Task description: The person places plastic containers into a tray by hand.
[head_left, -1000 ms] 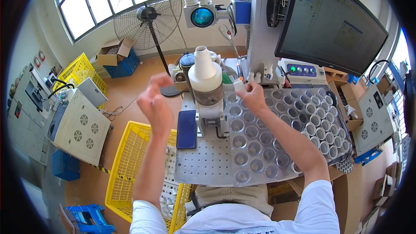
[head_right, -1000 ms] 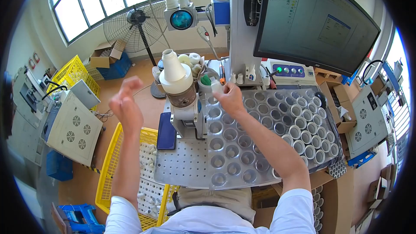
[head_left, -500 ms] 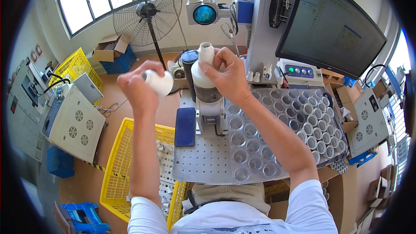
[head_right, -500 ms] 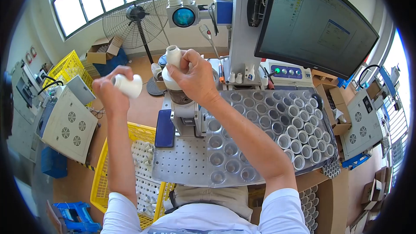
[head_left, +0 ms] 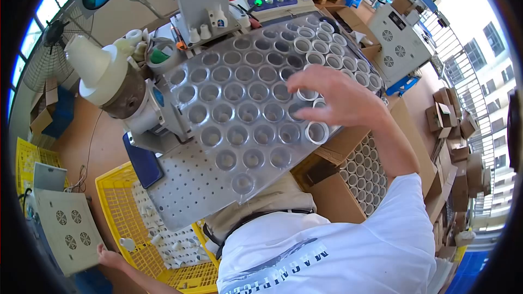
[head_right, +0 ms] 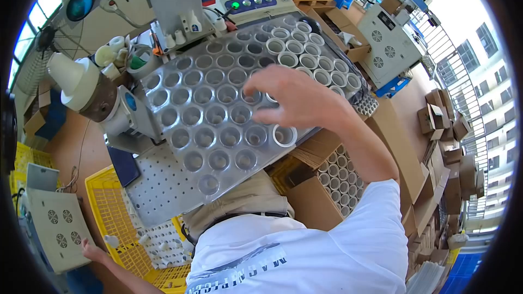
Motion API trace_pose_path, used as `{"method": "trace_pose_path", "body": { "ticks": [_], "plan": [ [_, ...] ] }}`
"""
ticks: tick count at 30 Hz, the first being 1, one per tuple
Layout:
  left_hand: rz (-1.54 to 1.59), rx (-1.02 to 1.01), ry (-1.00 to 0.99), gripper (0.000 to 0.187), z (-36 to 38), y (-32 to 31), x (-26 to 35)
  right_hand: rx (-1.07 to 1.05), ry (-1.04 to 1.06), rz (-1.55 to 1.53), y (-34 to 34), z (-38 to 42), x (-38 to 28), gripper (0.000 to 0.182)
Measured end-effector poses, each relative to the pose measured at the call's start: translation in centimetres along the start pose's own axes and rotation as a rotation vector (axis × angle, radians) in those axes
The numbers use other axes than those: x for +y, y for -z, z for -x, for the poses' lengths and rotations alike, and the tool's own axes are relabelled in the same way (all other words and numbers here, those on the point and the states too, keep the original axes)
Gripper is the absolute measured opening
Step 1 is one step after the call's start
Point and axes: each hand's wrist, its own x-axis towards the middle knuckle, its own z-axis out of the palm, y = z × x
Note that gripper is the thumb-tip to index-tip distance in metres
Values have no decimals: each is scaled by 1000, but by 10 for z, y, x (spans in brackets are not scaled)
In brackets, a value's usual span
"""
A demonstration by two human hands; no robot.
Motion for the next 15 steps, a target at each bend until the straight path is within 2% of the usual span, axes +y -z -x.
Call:
{"method": "trace_pose_path", "body": {
  "ticks": [1, 3, 4, 6, 10, 12, 13, 14, 15],
  "plan": [
    [0, -17, -8, 43, 1, -1, -5, -2, -18, -2, -5, 20, 4, 41],
    [146, -5, -23, 47, 2, -2, -9, -78, 84, 204, -24, 52, 13, 50],
    [204, -15, -58, 48, 13, -8, 26, -78, 72, 202, -34, 59, 13, 50],
    [248, -24, -82, 49, 29, -23, 96, -223, 24, 258, -48, 70, 14, 56],
    [318, -2, -229, 49, 65, -40, 221, -204, 10, 304, -47, 70, 20, 53],
    [647, -122, -187, 45, 86, -49, 265, -264, -77, 119, -24, 64, 6, 50],
    [834, -266, -159, 43, 103, -51, 287, -254, -57, 118, -19, 56, -1, 50],
    [1018, -408, -132, 41, 119, -54, 306, -151, -34, -17, -16, 46, -9, 47],
    [893, -381, -319, 41, 130, -63, 314, -50, -6, -154, -17, 32, -17, 45]
  ]
}}
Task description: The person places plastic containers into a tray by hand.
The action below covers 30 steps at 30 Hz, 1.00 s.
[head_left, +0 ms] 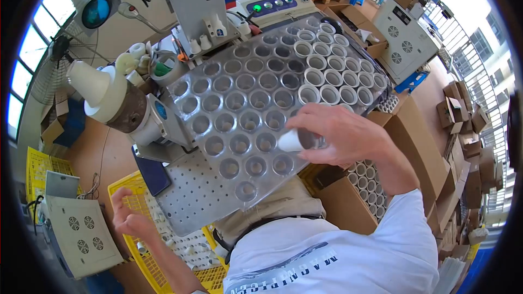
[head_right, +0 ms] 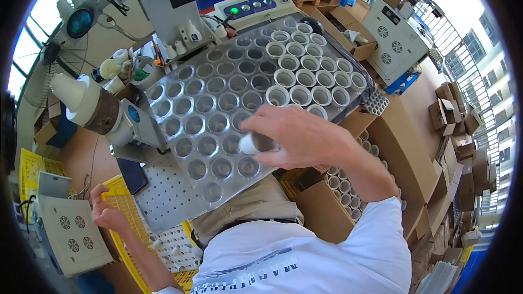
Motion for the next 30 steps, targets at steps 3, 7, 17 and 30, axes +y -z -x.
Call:
{"method": "trace_pose_path", "body": {
  "ticks": [3, 7, 17, 30],
  "plan": [
    [-7, -139, -164, 42, 17, -55, 3, 225, 19, -244, -27, -79, -22, 45],
    [78, -327, -187, 29, 33, -95, 4, 559, 71, -215, -87, -199, -4, 43],
    [-71, -319, -57, 24, 59, -94, -31, 561, -76, -160, -134, -225, 21, 43],
    [-46, -279, 11, 21, 57, -95, -37, 465, -64, -334, -127, -221, 29, 33]
  ]
}}
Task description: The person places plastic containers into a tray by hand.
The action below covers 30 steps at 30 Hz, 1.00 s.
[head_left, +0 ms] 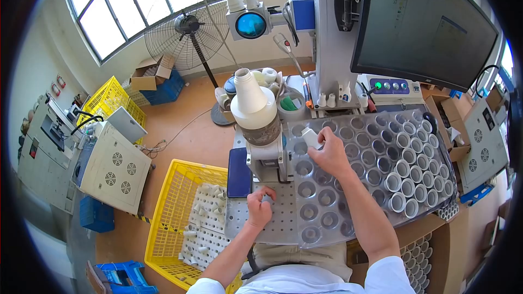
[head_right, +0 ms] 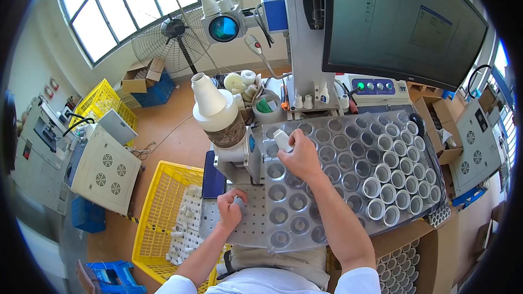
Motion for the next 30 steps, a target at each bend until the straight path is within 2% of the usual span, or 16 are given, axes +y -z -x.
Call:
{"method": "trace_pose_path", "body": {
  "ticks": [4, 8, 10, 12, 14, 16, 21, 22, 24, 25, 27, 28, 30],
  "plan": [
    [120, 72, -29, 22, -4, 8, -7, -15, -32, -22, 3, 0, -2, 32],
    [138, 159, 67, 22, -37, 32, 38, -35, -59, -41, 4, 0, -2, 31],
    [265, 279, -16, 22, -60, 47, 50, -30, -60, -40, 4, -1, 0, 32],
    [304, 313, -116, 25, -88, 60, 67, -22, -61, -37, 4, -1, 2, 33],
    [68, 365, -116, 26, -117, 75, 91, 22, -55, -102, 4, -1, 4, 34],
    [173, 388, -316, 29, -154, 79, 102, 32, -85, -163, 5, -5, 9, 32],
    [39, 452, -439, 34, -218, 78, 149, 106, -129, -425, 20, -12, -15, 31],
    [44, 452, -439, 34, -228, 74, 153, 155, -73, -524, 27, -14, -28, 32],
    [-53, 458, -280, 33, -241, 63, 158, 203, -19, -616, 39, -19, -60, 32],
    [-47, 459, -275, 33, -244, 56, 161, 241, 43, -710, 45, -22, -82, 33],
    [-190, 52, 7, 32, -244, 47, 170, 277, 107, -792, 49, -27, -120, 33],
    [-180, 54, 7, 32, -242, 51, 173, 240, 192, -813, 49, -30, -137, 33],
    [-715, 160, -293, 36, -234, 67, 176, 186, 330, -807, 37, -40, -159, 31]
  ]
}}
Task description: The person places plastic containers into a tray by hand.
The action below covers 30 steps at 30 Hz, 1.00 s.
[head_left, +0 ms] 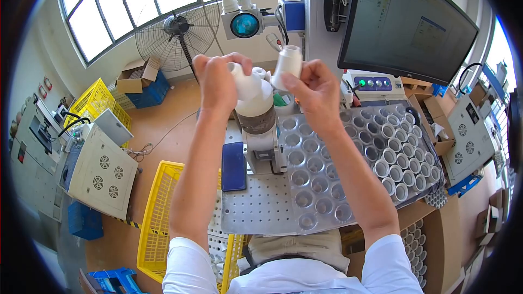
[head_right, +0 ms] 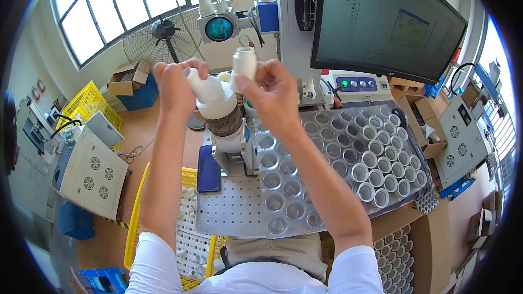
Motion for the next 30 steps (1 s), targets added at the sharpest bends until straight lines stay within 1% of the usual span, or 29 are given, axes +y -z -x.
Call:
{"method": "trace_pose_path", "body": {
  "ticks": [1, 2, 3, 4, 5, 6, 7, 9, 10, 11, 12, 13, 14, 15, 16, 18, 19, 20, 21, 23, 24, 25, 26, 27, 29, 30],
  "plan": [
    [101, 80, 93, 37, 6, 7, -4, -35, 38, 14, -11, -3, 3, 30],
    [592, 74, 195, 34, 10, 14, -18, -34, 33, 11, -20, -5, 7, 30],
    [1082, 69, 297, 31, 15, 22, -32, -67, 59, 157, -29, -6, 12, 30],
    [979, 143, 302, 29, 26, 30, -35, -101, 85, 301, -36, -6, 13, 30],
    [876, 214, 307, 27, 42, 40, -38, -144, 0, 395, -39, -3, 12, 31],
    [766, 196, 319, 25, 58, 47, -50, -145, -4, 390, -43, -1, 19, 31],
    [658, 176, 329, 24, 75, 53, -67, -134, 60, 346, -46, 1, 30, 31],
    [60, 335, 161, 18, 107, 45, -107, -118, 151, 297, -49, 6, 42, 30],
    [-145, 294, 134, 16, 125, 42, -135, -98, 173, 308, -44, 9, 45, 30],
    [-300, 263, 96, 18, 149, 36, -189, -70, 277, 261, -39, 14, 50, 29],
    [-18, 211, 183, 17, 160, 39, -194, -66, 260, 330, -25, 26, 42, 27],
    [-141, 216, 176, 17, 178, 36, -227, -74, 295, 329, -9, 37, 38, 27],
    [-311, 228, 127, 20, 189, 37, -228, -57, 199, 448, 8, 52, 26, 27],
    [88, 278, 464, 24, 208, 31, -269, -61, 188, 540, 32, 68, 18, 26],
    [545, 406, 841, 30, 212, 38, -261, -83, 180, 620, 55, 80, 11, 25],
    [333, 448, 769, 37, 239, 44, -284, -140, 37, 794, 110, 108, -12, 24],
    [340, 428, 769, 37, 251, 47, -290, -173, 0, 901, 137, 121, -26, 22],
    [282, 410, 727, 39, 261, 52, -295, -210, -37, 1002, 163, 133, -40, 20],
    [223, 396, 684, 41, 266, 52, -296, -278, -104, 1120, 189, 144, -55, 24],
    [201, 371, 662, 43, 264, 45, -278, -364, -291, 1296, 219, 164, -86, 33],
    [179, 359, 638, 46, 262, 39, -264, -367, -298, 1299, 229, 174, -92, 33],
    [181, 355, 642, 46, 259, 30, -243, -431, -307, 1411, 238, 185, -96, 38],
    [239, 363, 596, 44, 252, 18, -216, -495, -314, 1522, 242, 193, -96, 43],
    [297, 372, 546, 42, 244, 6, -187, -528, -344, 1544, 242, 197, -96, 45],
    [674, 297, 638, 37, 230, -16, -118, -532, -304, 1568, 245, 204, -86, 42],
    [723, 251, 549, 35, 227, -27, -91, -539, -265, 1587, 247, 206, -82, 39]
  ]
}}
